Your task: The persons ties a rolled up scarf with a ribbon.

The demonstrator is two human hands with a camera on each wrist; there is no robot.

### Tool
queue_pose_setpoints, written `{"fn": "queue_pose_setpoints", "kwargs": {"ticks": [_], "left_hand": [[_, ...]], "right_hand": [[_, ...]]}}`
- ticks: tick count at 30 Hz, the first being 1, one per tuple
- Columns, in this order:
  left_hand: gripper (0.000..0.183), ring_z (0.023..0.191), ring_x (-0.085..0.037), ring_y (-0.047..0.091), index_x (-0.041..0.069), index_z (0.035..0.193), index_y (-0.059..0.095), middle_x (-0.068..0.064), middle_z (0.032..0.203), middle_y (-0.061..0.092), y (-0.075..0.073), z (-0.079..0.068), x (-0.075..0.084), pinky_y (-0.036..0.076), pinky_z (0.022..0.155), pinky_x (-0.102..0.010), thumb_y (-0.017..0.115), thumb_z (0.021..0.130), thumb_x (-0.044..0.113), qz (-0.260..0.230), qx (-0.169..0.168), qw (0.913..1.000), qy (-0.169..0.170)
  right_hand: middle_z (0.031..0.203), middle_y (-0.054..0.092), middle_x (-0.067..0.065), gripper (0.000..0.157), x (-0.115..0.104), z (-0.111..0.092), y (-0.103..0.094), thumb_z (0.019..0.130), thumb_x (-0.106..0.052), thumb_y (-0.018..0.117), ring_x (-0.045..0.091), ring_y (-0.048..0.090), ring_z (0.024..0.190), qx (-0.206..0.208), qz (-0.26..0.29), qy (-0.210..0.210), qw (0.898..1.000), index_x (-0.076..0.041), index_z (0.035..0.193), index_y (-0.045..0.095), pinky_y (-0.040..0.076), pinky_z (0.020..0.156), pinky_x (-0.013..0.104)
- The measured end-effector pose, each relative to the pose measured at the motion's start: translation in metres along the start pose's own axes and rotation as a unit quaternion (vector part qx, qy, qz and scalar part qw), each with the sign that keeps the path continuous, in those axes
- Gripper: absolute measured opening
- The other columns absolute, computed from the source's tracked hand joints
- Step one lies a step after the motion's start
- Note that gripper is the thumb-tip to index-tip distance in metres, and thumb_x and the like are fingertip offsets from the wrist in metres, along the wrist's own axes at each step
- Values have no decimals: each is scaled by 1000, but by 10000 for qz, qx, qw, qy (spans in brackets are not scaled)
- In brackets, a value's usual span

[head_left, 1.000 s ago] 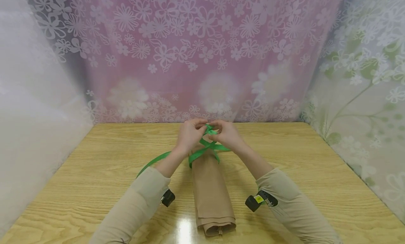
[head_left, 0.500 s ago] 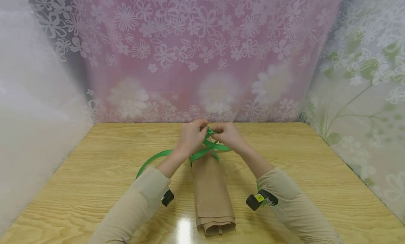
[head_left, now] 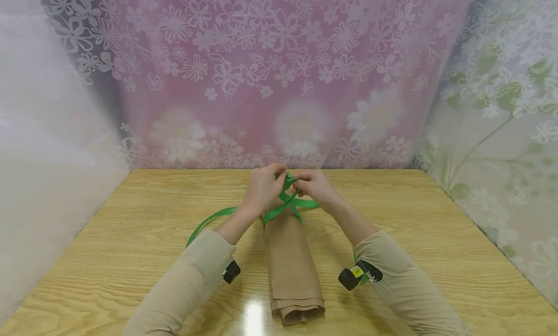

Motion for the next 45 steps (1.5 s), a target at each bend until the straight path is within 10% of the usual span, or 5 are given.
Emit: {"fn": "queue_pose_setpoints", "kwargs": {"ticks": [12,19,39,45], "left_hand": [[14,41,-7,49,-6,98,66,-17,88,69,0,0,1,40,42,-15,59,86,-4,-119,132,9998,-93],[15,34,-3,34,-6,99,65,-18,89,69,-1,0,1,28,36,-15,59,85,-4,-43,56,9999,-97],[11,47,-11,56,-5,92,67,-16,85,69,-1,-1,2,39,41,-15,60,84,-6,-69,-66,9996,250],[14,37,-6,39,-4,97,67,-16,88,69,-4,0,-1,32,38,-16,59,86,-4,-173,-317,9993,-84]], "right_hand": [[94,64,11,25,3,2,4,95,0,43,29,62,92,-158,1026,24,9946,12,113,57,45,90,47],[100,63,17,27,2,2,4,92,0,44,28,63,87,-244,852,141,9960,9,115,57,51,82,42],[83,61,10,29,7,-1,9,89,1,50,18,61,73,-403,920,648,9928,12,115,54,54,69,29],[78,61,8,27,5,-2,10,90,1,51,13,61,67,-515,963,506,9927,15,113,53,53,66,26]]}}
Point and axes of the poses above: each hand's wrist, its own z-axis towards the middle knuckle, its own y-axis out of the palm, x = y × z, the point moved 1 cm from there along z, towards the middle knuckle
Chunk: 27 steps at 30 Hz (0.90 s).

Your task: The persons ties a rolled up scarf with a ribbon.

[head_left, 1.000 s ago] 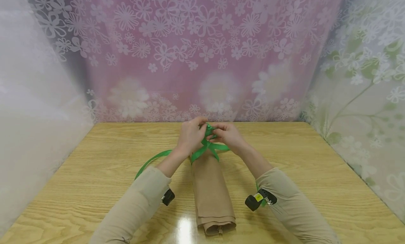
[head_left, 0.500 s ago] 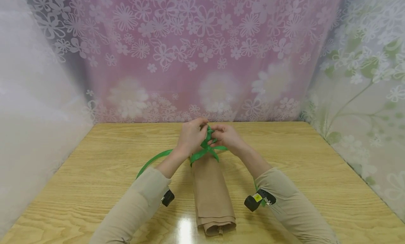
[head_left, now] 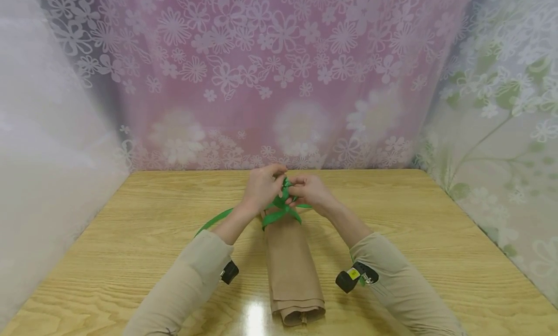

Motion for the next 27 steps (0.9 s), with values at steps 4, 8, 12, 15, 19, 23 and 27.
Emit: {"fn": "queue_pose_setpoints", "kwargs": {"ticks": [4,8,12,15,19,23,27], "left_hand": [[14,37,-5,33,-4,98,67,-15,89,69,-1,-1,-4,31,39,-17,58,87,-2,-105,-194,9993,-304],[14,39,-5,37,-5,99,66,-16,90,68,-1,-2,-8,36,43,-17,57,88,-2,-104,-283,9984,-474],[16,40,-6,38,-6,100,65,-15,87,68,-1,-3,-11,34,41,-16,56,89,0,-38,-369,9974,-626],[16,38,-6,35,-5,101,65,-13,82,67,0,-3,-11,30,39,-16,55,89,1,-12,-464,9962,-731],[16,38,-6,37,-7,98,65,-14,80,67,1,-3,-11,32,38,-16,54,89,0,47,-589,9952,-786],[14,45,-8,50,-6,95,64,-15,83,67,1,-4,-13,44,46,-17,54,89,0,73,-700,9931,-940],[14,56,-12,60,-5,96,65,-14,87,68,2,-5,-14,50,55,-20,55,90,2,156,-704,9922,-1021]], "right_hand": [[74,60,6,29,0,0,0,91,-1,52,11,60,63,21,209,22,9998,17,114,51,53,63,24],[74,60,5,28,0,0,1,93,-4,51,10,58,60,105,645,108,9978,17,113,49,51,59,22],[81,60,7,30,-1,0,1,94,-4,49,11,57,60,233,966,23,9950,9,121,50,50,59,21],[92,61,9,33,-1,1,2,95,-3,46,12,55,61,281,1136,-172,9930,4,128,50,49,60,21],[97,60,9,29,-1,1,3,96,-3,45,12,53,63,306,1163,-349,9921,7,121,55,48,61,19],[91,61,5,19,-1,0,2,96,-9,49,13,54,73,395,757,-334,9958,2,102,64,47,67,24],[97,60,1,19,-1,-1,-1,95,-15,53,17,50,94,491,33,-498,9975,-1,99,65,43,80,35]]}}
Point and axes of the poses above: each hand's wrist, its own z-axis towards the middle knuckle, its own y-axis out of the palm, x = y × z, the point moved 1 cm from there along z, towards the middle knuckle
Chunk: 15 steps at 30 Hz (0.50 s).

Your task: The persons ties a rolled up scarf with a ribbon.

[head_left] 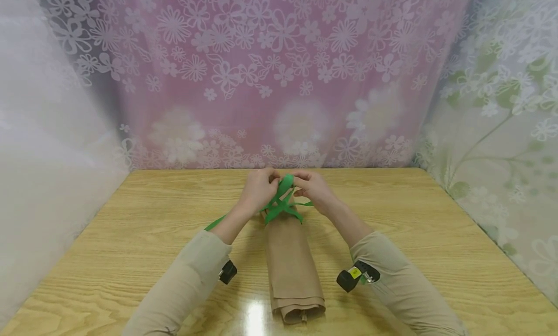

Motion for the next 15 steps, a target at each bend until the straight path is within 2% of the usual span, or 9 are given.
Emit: {"fn": "queue_pose_setpoints", "kwargs": {"ticks": [2,4,8,12,15], "left_hand": [[14,56,-13,60,-5,97,65,-15,88,68,-1,0,1,50,56,-21,55,89,1,64,5,10000,56],[14,56,-13,60,-6,97,65,-16,88,68,-1,0,2,50,56,-20,55,89,0,120,27,9999,117],[13,58,-14,61,-6,96,65,-16,87,68,-1,-1,5,50,56,-19,56,88,-1,173,67,9996,204],[14,63,-17,63,-6,97,65,-17,88,68,-1,-1,5,51,57,-21,55,89,0,151,113,9998,103],[15,67,-19,64,-6,97,66,-17,89,68,0,-1,4,52,59,-23,54,89,-1,152,131,9998,64]], "right_hand": [[95,59,-1,23,-1,0,-2,94,-17,54,17,47,93,86,-249,-152,9995,2,103,64,40,81,37],[83,56,-3,26,-2,-1,-4,95,-17,52,15,46,83,90,-313,-282,9991,4,107,63,38,78,33],[68,48,1,25,-4,-2,-5,97,-13,48,15,41,65,15,30,-398,9992,5,106,62,37,67,29],[78,56,2,19,-6,-2,-7,95,-9,48,15,48,72,62,203,-351,9992,-2,101,64,41,68,28],[77,55,2,23,-7,-3,-9,92,-6,46,15,47,71,114,196,-297,9993,2,106,62,40,67,27]]}}
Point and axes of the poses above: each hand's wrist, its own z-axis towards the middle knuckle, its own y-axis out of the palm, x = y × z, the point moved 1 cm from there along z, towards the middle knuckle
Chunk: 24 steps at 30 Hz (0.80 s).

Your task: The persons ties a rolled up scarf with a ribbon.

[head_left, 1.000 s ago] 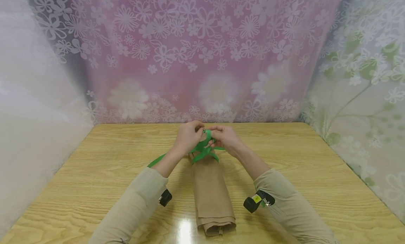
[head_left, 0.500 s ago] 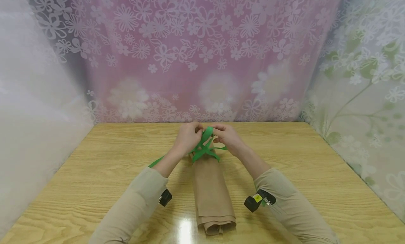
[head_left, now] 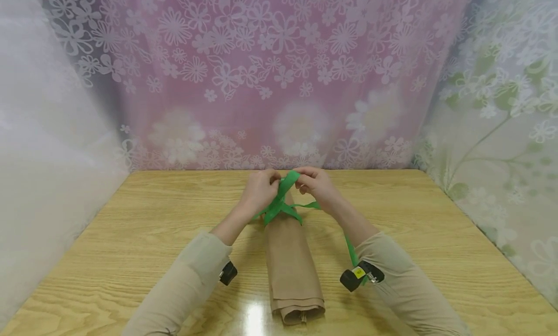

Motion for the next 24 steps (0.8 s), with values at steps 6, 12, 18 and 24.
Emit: {"fn": "queue_pose_setpoints", "kwargs": {"ticks": [6,12,18,24], "left_hand": [[14,67,-19,65,-6,95,66,-16,88,68,0,-1,-2,52,59,-21,54,88,-3,94,51,9999,103],[14,56,-13,59,-5,94,66,-15,85,68,-1,-2,-2,49,53,-18,54,88,-2,146,48,9996,254],[15,54,-11,57,-6,96,66,-15,86,67,-3,-3,-3,47,51,-17,53,89,-3,135,-52,9994,320],[14,71,-17,63,-3,92,68,-12,87,67,-3,-4,-2,50,62,-21,54,88,-4,529,124,9962,675]], "right_hand": [[71,49,1,32,-6,-3,-5,90,-5,41,11,27,51,134,-253,72,9996,10,113,59,29,54,24],[79,58,0,27,-15,-6,-8,90,-19,61,11,36,58,29,-887,346,9955,4,105,64,29,52,22],[88,61,7,25,-23,-9,-14,87,-10,61,11,34,53,-340,-1850,400,9813,2,109,60,31,49,23],[76,59,8,34,-29,-10,-20,84,-6,60,14,35,49,-839,-2869,390,9535,-1,118,56,35,48,27]]}}
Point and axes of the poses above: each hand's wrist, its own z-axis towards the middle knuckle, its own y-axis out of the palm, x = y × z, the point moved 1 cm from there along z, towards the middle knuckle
